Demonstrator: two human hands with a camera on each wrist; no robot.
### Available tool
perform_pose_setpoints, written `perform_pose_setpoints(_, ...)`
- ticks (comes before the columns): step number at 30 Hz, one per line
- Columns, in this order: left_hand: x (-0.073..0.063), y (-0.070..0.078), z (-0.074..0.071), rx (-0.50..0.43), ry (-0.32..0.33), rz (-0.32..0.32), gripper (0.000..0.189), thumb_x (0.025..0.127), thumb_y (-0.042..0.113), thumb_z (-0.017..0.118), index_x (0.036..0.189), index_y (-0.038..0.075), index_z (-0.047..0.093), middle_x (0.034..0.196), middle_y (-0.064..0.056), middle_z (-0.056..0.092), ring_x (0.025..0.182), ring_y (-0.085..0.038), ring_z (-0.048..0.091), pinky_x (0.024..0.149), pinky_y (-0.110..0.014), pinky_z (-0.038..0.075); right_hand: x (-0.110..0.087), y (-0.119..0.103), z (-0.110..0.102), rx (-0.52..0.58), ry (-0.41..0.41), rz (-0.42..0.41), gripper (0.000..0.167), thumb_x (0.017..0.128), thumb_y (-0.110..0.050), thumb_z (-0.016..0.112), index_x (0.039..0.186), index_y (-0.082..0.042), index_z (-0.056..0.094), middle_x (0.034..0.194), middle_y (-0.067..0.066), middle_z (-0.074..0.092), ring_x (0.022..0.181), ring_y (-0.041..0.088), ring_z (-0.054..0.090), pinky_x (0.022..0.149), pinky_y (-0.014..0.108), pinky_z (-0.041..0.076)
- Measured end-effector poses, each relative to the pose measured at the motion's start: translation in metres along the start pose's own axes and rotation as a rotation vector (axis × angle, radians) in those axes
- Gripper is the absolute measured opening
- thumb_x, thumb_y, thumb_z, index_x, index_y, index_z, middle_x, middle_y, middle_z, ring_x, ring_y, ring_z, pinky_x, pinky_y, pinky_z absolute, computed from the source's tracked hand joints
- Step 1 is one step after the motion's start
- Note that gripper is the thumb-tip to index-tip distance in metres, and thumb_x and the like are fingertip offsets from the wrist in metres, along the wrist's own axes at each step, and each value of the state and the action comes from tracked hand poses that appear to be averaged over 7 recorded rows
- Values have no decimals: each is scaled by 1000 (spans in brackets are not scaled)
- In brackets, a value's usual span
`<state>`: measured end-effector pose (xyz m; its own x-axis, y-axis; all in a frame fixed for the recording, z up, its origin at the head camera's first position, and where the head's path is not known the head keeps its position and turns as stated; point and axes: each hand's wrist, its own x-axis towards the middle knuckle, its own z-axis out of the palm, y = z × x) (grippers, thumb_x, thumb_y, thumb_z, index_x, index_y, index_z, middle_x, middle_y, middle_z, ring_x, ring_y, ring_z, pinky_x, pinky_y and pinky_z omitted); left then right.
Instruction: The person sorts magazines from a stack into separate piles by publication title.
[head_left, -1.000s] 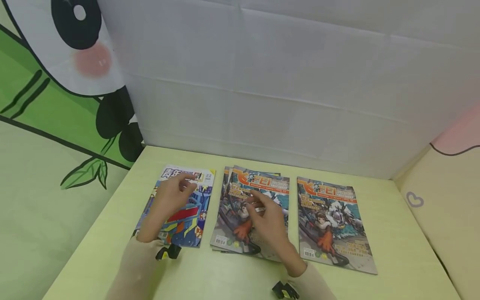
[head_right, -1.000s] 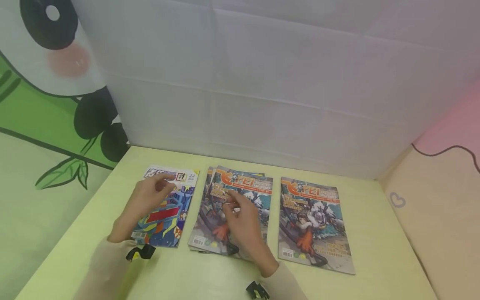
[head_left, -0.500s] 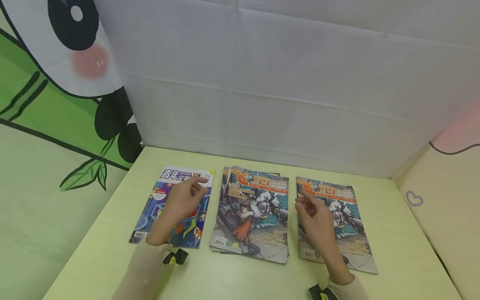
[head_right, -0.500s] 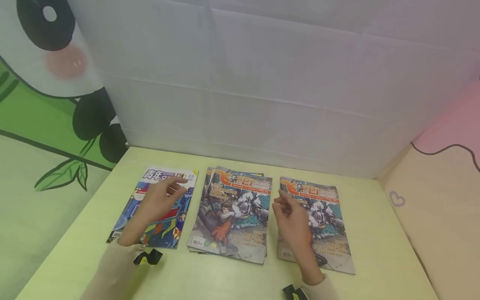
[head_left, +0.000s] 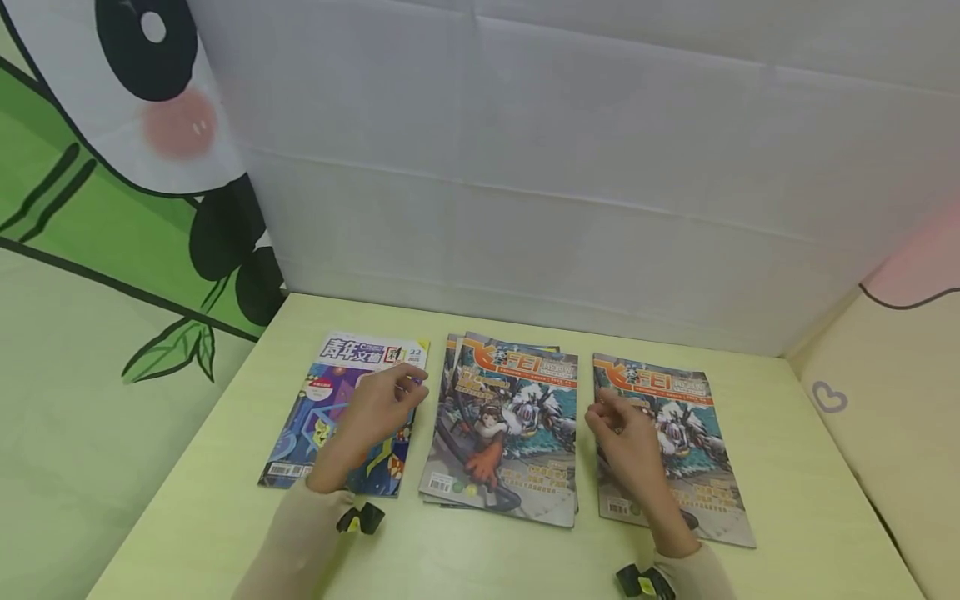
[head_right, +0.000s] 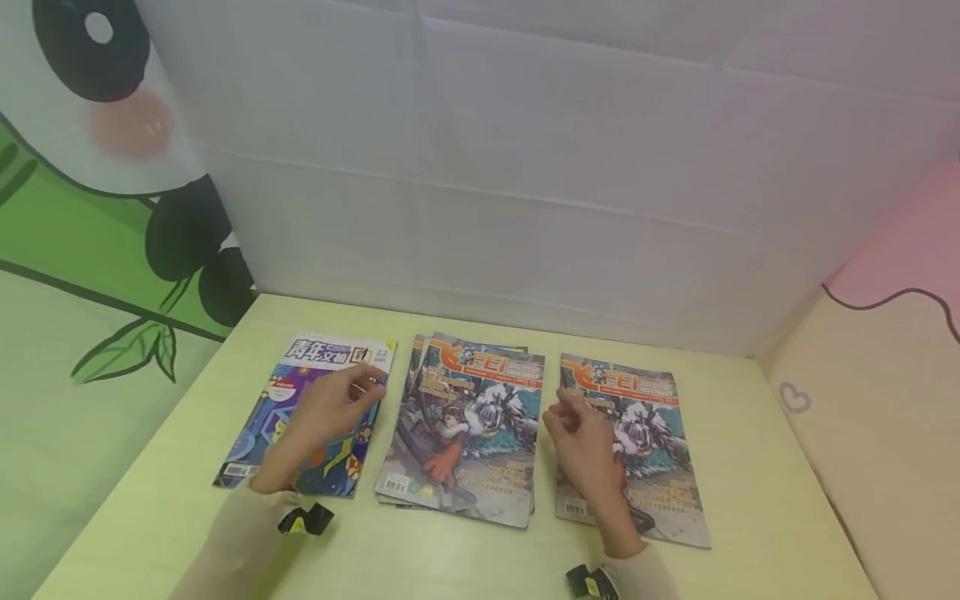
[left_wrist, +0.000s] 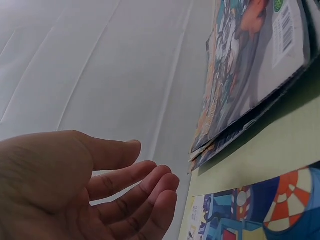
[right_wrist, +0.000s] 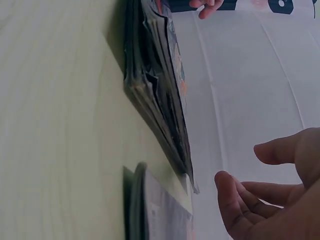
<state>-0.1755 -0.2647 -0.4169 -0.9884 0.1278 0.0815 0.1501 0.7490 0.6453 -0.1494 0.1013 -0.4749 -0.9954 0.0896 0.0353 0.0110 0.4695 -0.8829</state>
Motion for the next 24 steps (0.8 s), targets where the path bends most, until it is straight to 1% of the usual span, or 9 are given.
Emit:
perform_pose_setpoints(2,1,-2,5,5,-13,9,29,106,13,71,130,-2,75,100,-11,79,84,-22,73,70,-38,60,2,5,2,23,-22,15,51,109,-12,71,157,3,58,125,17,76,109,30,72,78,21,57)
perform_pose_setpoints(5,3,-6,13,9,-29,21,26,105,12,73,127,-2,76,95,-9,78,76,-18,72,67,-37,59,4,11,5,67,-52,39,51,109,-9,71,156,5,58,124,19,75,103,30,74,74,24,60)
perform_pose_setpoints(8,3,-8,21,3,-51,8,24,105,12,74,125,-1,76,95,-9,78,78,-18,71,68,-36,59,5,14,9,112,-66,57,50,107,-6,72,154,7,59,123,22,74,97,27,73,72,27,63)
perform_pose_setpoints(10,3,-8,25,5,-63,-3,24,105,12,74,125,-1,76,96,-9,79,82,-20,72,70,-37,60,6,16,10,126,-75,64,50,106,-5,73,152,8,59,123,22,73,98,23,73,73,28,64)
perform_pose_setpoints(13,2,-8,30,1,-83,-17,24,105,13,74,124,-2,77,98,-10,78,85,-22,72,73,-39,61,6,17,12,126,-89,65,50,106,-5,74,152,9,59,122,22,74,99,21,72,73,28,65)
perform_pose_setpoints(19,1,-10,37,3,-87,-27,25,103,13,75,124,-2,77,98,-10,78,86,-21,71,77,-40,62,6,20,13,94,-112,60,52,106,-5,73,153,10,58,121,22,75,99,23,74,73,28,64)
perform_pose_setpoints(24,1,-10,40,14,-83,-8,27,102,13,76,122,-3,78,97,-10,79,85,-21,72,78,-41,62,5,18,15,81,-135,64,53,105,-6,74,153,11,58,122,22,75,91,24,74,69,28,61)
